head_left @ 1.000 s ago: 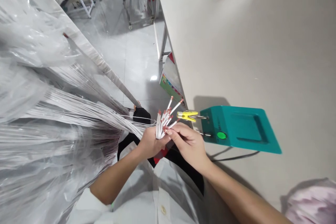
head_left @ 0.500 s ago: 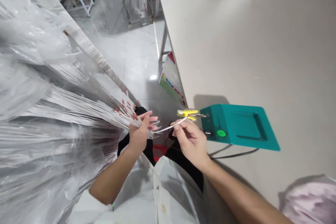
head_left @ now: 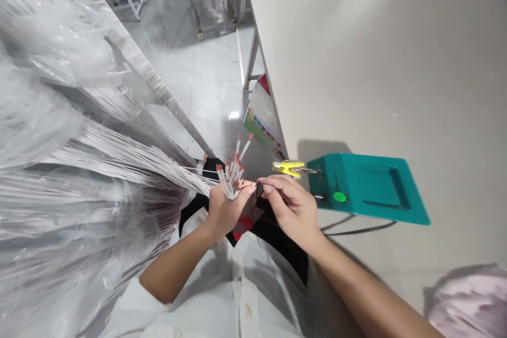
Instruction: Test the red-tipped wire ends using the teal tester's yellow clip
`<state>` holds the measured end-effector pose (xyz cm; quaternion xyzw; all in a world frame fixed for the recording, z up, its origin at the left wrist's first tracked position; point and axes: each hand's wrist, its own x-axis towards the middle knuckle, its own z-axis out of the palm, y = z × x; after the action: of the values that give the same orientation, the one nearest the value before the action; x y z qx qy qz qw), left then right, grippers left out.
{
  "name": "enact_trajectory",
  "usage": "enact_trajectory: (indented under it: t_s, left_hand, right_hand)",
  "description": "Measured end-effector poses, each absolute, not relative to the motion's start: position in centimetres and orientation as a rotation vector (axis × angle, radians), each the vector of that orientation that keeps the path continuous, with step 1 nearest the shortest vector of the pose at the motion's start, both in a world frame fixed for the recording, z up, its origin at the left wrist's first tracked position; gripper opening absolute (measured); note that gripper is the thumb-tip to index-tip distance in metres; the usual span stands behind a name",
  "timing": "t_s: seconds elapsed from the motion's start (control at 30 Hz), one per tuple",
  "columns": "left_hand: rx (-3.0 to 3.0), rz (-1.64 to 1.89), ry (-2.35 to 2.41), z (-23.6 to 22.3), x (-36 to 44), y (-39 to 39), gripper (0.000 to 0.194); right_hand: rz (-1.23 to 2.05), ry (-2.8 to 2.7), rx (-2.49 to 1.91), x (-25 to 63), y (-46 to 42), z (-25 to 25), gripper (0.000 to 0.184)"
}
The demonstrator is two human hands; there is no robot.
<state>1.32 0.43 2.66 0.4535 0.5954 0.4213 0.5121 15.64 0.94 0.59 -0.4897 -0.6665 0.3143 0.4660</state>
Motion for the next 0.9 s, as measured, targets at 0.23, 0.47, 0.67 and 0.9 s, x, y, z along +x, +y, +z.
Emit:
enact_trajectory:
  t_s: [0.23,0.47,0.67,0.9]
  left_hand:
    - [1.158,0.935,1.474,1.8,1.1,0.2,0.014]
    - [1.178,0.899,1.502,1.3,1.6,0.1,0.018]
    - [1.06,0.929,1.395,1.9,1.4,0.1,0.024]
    - [1.018,0.938,1.404,1.5,0.6,0.2,0.025]
  right_hand:
    - [0.86,-1.567,-1.184,15.2,1.0,1.0,0.007]
    - [1.006,-1.475,-1.353,14.9,1.1,1.0,0.014]
    - [1.26,-1.318,-1.291,14.8,1.4,0.4,0.021]
    - [1.243,-1.346,-1.258,15.2,1.6,0.2,0.02]
